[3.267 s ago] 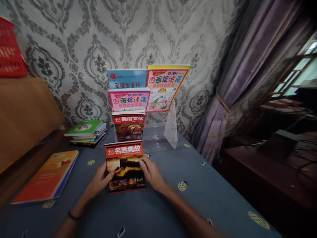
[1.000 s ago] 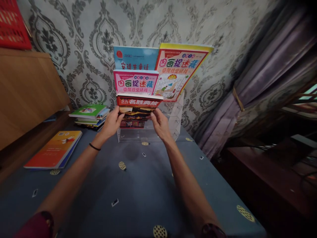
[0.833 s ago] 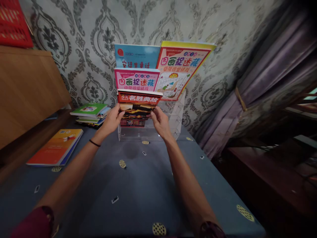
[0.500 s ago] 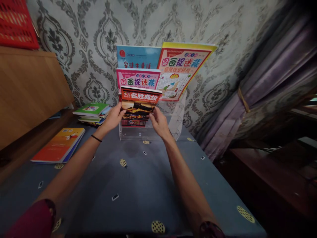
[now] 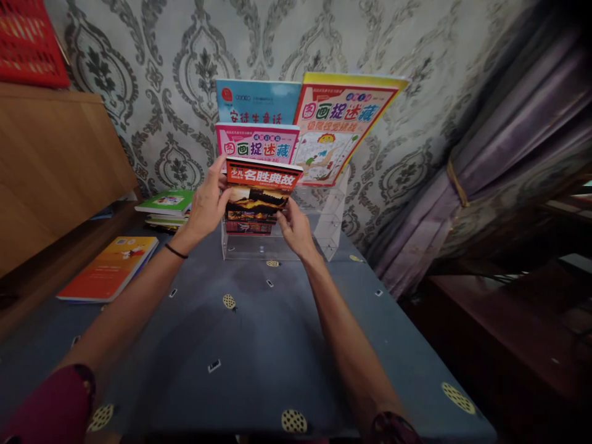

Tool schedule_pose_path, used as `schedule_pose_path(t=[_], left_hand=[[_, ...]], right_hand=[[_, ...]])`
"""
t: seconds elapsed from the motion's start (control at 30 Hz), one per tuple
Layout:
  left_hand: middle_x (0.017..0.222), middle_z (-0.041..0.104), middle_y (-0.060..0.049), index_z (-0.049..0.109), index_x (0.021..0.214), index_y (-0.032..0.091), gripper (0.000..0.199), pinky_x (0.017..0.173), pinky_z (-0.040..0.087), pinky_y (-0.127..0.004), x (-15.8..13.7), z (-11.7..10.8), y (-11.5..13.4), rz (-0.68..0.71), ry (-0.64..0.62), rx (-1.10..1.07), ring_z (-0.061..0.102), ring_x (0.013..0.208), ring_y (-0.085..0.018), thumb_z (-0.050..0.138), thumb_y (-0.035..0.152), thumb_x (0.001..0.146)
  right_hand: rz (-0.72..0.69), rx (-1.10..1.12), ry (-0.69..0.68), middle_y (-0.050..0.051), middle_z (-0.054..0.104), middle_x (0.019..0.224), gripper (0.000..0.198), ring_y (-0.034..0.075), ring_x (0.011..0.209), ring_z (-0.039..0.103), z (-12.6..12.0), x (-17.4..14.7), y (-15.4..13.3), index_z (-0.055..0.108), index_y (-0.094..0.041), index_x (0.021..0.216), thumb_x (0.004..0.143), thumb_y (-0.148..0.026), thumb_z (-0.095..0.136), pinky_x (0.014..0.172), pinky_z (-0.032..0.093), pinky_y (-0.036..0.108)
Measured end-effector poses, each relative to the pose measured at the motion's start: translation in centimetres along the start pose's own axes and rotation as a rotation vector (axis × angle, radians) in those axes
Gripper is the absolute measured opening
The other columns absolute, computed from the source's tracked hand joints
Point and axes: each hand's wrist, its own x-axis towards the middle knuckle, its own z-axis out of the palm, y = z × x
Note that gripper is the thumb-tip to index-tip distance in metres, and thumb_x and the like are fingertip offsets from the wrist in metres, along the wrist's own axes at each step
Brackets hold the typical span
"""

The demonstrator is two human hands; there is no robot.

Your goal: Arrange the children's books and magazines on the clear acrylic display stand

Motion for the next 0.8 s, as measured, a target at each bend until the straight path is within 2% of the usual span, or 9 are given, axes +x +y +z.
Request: schedule_pose_path(t=[0.17,0.27,0.4,0.57,0.8], left_hand=[[0.124,0.062,-0.01,0.029,0.153,0.028,0.06,0.102,0.049,-0.046,0.6,-0.9,0.5,0.033,-0.075,-0.016,0.063,0.114,-0.028,0.052,0.034,0.099],[0.122,0.063,-0.009,0.034,0.151,0.028,0.058,0.103,0.049,-0.05,0.6,-1.0,-0.2,0.015,-0.086,-0.034,0.062,0.117,-0.031,0.054,0.029,0.097],[0.109,0.064,-0.006,0.04,0.147,0.027,0.054,0.101,0.05,-0.051,1.0,-0.8,-1.0,-0.02,-0.072,-0.062,0.065,0.113,-0.031,0.053,0.021,0.095],[0.101,0.065,-0.004,0.042,0.146,0.028,0.054,0.101,0.05,-0.049,1.2,-1.1,-0.6,-0.021,-0.079,-0.032,0.066,0.109,-0.028,0.052,0.016,0.094],[0.104,0.067,-0.006,0.046,0.145,0.026,0.058,0.101,0.05,-0.047,-1.3,-1.2,-2.6,-0.056,-0.106,0.063,0.066,0.101,-0.026,0.05,0.013,0.089]], right_hand=[[-0.012,0.005,-0.005,0.013,0.069,0.123,0.047,0.028,0.092,0.069,0.2,-0.1,0.2,0.044,-0.021,0.142,0.097,-0.037,0.047,0.088,0.057,0.05],[-0.019,0.012,-0.012,0.014,0.067,0.128,0.05,0.028,0.096,0.069,0.4,-0.1,0.3,0.042,-0.022,0.145,0.098,-0.039,0.047,0.09,0.057,0.052],[-0.014,0.001,-0.021,0.013,0.064,0.132,0.051,0.028,0.098,0.069,0.7,-0.2,0.4,0.04,-0.024,0.147,0.098,-0.037,0.047,0.09,0.057,0.052],[-0.025,-0.008,-0.024,0.013,0.065,0.13,0.051,0.029,0.101,0.067,1.1,-0.3,0.6,0.042,-0.024,0.146,0.096,-0.029,0.047,0.092,0.057,0.052],[-0.008,-0.087,-0.069,0.018,0.063,0.126,0.063,0.031,0.097,0.066,2.7,-0.9,1.8,0.034,-0.017,0.154,0.092,-0.027,0.046,0.093,0.054,0.055]])
